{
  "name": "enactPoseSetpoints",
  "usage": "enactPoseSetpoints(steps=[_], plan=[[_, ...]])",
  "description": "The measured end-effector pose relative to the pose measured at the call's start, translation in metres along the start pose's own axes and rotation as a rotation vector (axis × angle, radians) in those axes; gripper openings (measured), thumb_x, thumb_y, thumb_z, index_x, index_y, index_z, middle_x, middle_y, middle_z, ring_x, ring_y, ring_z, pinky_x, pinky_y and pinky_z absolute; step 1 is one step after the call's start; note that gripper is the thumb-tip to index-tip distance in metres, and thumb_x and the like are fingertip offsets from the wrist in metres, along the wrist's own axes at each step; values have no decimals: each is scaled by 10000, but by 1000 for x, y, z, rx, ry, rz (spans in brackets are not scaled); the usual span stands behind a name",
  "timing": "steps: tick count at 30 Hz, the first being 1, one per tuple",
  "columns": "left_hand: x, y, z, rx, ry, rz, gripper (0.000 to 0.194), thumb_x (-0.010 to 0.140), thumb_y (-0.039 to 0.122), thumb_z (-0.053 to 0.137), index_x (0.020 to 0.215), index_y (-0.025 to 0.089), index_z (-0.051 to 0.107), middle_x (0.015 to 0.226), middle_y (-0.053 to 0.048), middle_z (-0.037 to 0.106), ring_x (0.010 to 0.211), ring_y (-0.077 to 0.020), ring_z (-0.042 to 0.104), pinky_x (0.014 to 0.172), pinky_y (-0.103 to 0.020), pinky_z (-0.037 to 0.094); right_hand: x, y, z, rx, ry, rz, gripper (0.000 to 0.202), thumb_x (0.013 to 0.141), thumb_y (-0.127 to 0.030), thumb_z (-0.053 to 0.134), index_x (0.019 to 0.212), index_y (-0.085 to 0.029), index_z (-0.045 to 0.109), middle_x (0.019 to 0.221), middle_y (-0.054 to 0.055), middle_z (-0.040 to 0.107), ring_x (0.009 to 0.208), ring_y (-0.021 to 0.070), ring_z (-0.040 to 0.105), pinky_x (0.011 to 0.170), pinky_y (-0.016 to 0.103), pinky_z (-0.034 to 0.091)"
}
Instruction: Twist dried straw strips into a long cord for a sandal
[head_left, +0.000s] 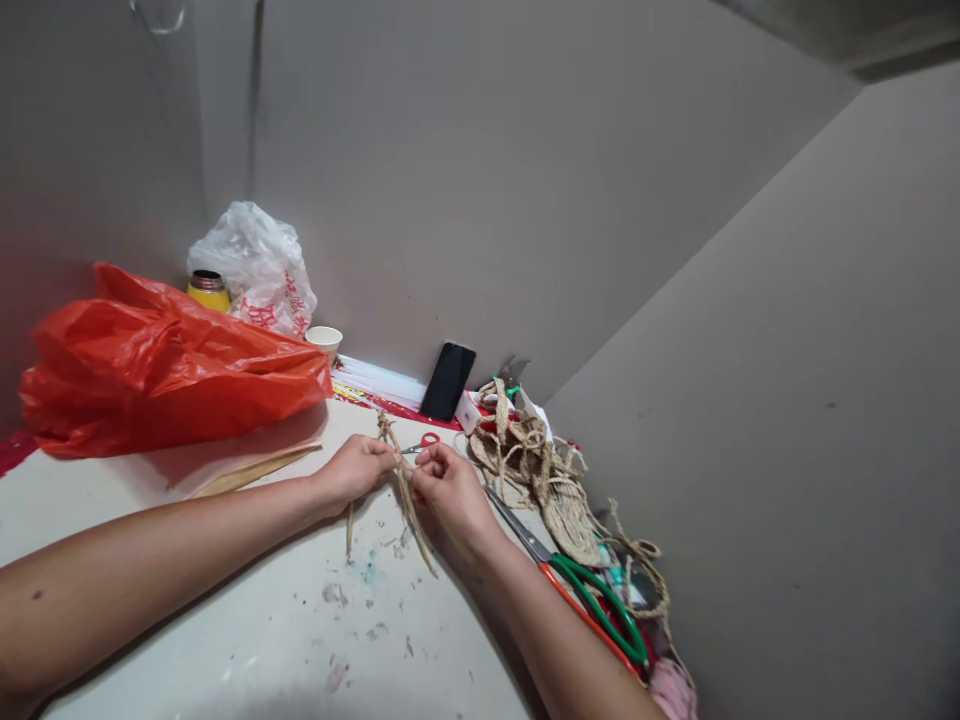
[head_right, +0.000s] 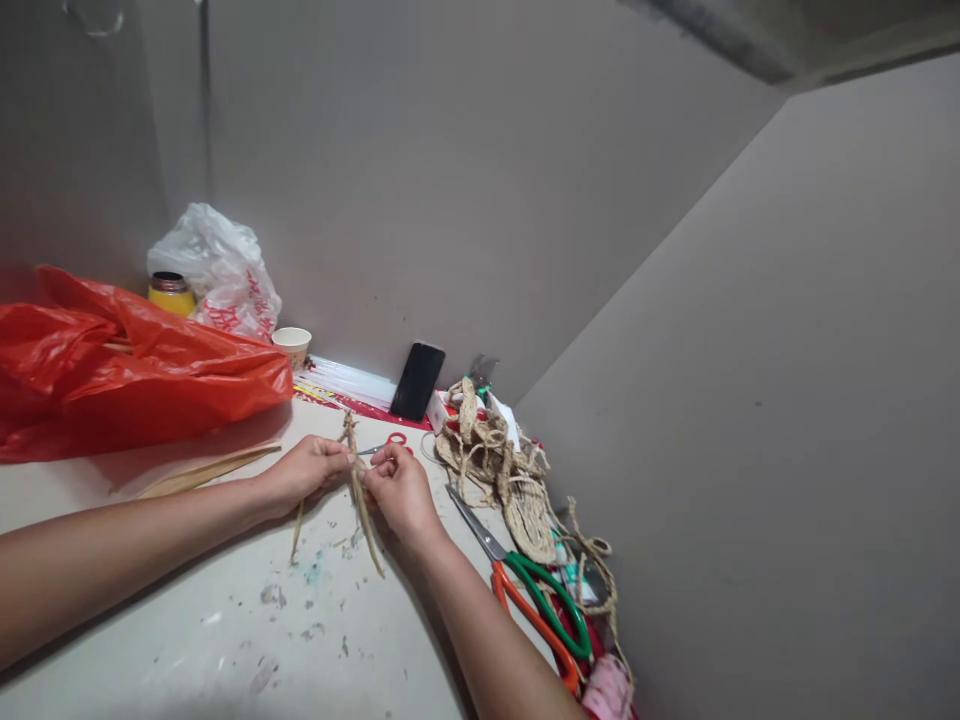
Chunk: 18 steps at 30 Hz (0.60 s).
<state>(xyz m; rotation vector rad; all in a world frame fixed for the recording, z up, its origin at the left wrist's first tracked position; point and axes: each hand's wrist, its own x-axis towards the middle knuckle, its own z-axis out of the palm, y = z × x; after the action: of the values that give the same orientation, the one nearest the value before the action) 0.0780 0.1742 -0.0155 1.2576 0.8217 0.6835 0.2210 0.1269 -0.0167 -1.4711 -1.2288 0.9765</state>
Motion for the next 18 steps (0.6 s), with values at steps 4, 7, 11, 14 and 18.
enactPoseSetpoints(steps=[4,7,11,14,18], plan=[[2,-3,-2,42,-16,9,272,722,380,557,571,159,505,403,84,312,357,-42,207,395,-232,103,5,-4,-2,-341,29,-131,139,710,-292,553,641,-174,527,499,-46,473,448,97,396,449,214,301],[1,-4,-2,60,-30,28,296,736,390,544,553,171,466,401,83,307,354,-43,210,395,-237,102,9,-6,-6,-493,43,-214,156,695,-243,531,557,-175,501,515,-29,490,496,106,414,488,219,306],[-1,-1,-2,75,-60,40,341,760,416,527,539,184,411,401,84,296,349,-42,201,394,-239,94,10,-9,-8,-550,46,-221,131,665,-176,514,538,-184,483,502,-35,485,489,105,411,493,221,290],[-1,1,-2,102,-80,57,322,753,422,544,571,177,442,419,88,318,358,-39,210,404,-228,110,10,-12,-6,-589,65,-218,137,650,-154,518,527,-188,467,495,-39,478,488,100,409,494,220,279],[3,-2,-3,155,-33,82,258,734,385,571,640,146,550,449,72,388,401,-44,262,435,-215,148,10,-15,-3,-519,39,-136,169,662,-162,530,526,-193,434,475,-40,483,451,90,417,457,208,279]])
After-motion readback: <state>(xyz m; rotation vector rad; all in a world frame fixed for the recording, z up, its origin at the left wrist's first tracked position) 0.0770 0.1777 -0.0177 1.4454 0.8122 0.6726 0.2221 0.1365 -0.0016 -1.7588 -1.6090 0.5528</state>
